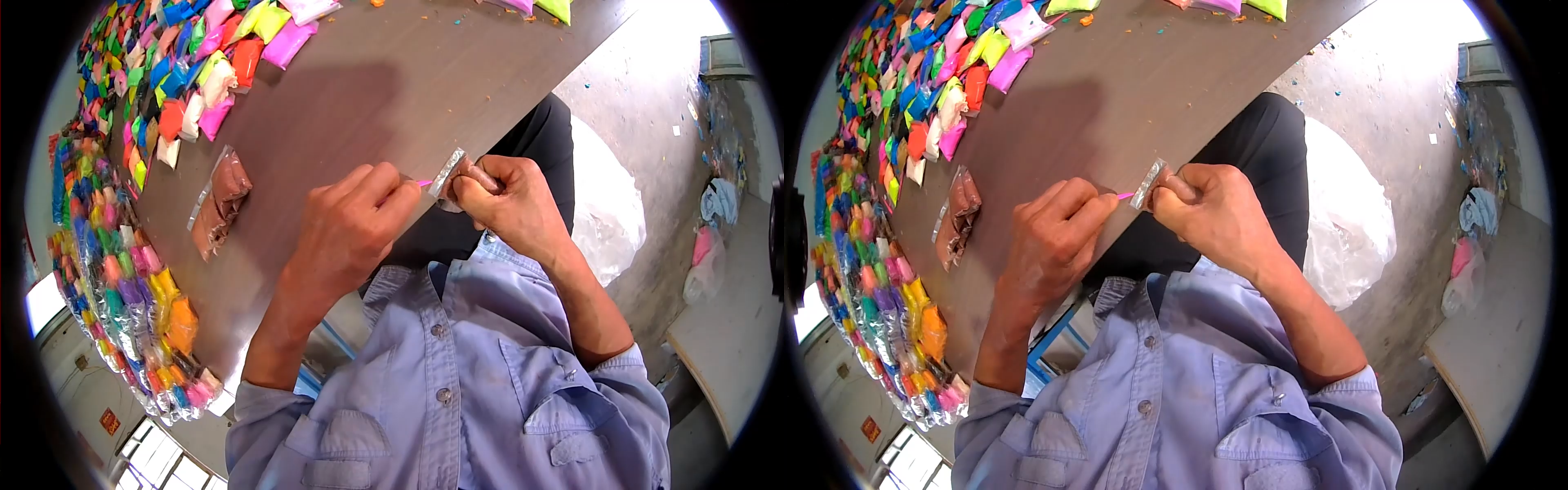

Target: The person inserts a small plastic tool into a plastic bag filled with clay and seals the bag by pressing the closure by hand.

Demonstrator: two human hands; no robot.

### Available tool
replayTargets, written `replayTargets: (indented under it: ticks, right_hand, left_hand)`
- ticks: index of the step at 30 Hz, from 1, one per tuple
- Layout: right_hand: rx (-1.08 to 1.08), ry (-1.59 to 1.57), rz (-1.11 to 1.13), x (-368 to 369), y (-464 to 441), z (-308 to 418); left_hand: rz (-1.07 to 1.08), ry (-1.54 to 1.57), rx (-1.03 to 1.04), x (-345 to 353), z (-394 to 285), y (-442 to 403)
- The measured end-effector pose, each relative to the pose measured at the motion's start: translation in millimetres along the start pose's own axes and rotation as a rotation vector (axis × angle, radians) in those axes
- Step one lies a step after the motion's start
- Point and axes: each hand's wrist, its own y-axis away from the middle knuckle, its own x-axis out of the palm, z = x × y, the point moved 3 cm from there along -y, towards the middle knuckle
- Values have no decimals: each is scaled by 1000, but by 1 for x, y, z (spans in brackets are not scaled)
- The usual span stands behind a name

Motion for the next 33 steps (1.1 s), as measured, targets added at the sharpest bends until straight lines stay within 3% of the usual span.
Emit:
replayTargets:
  ticks: [33]
  right_hand:
    - [18, 12, -21, 0, -1, -3]
  left_hand:
    - [-59, -25, 78, 2, -4, 4]
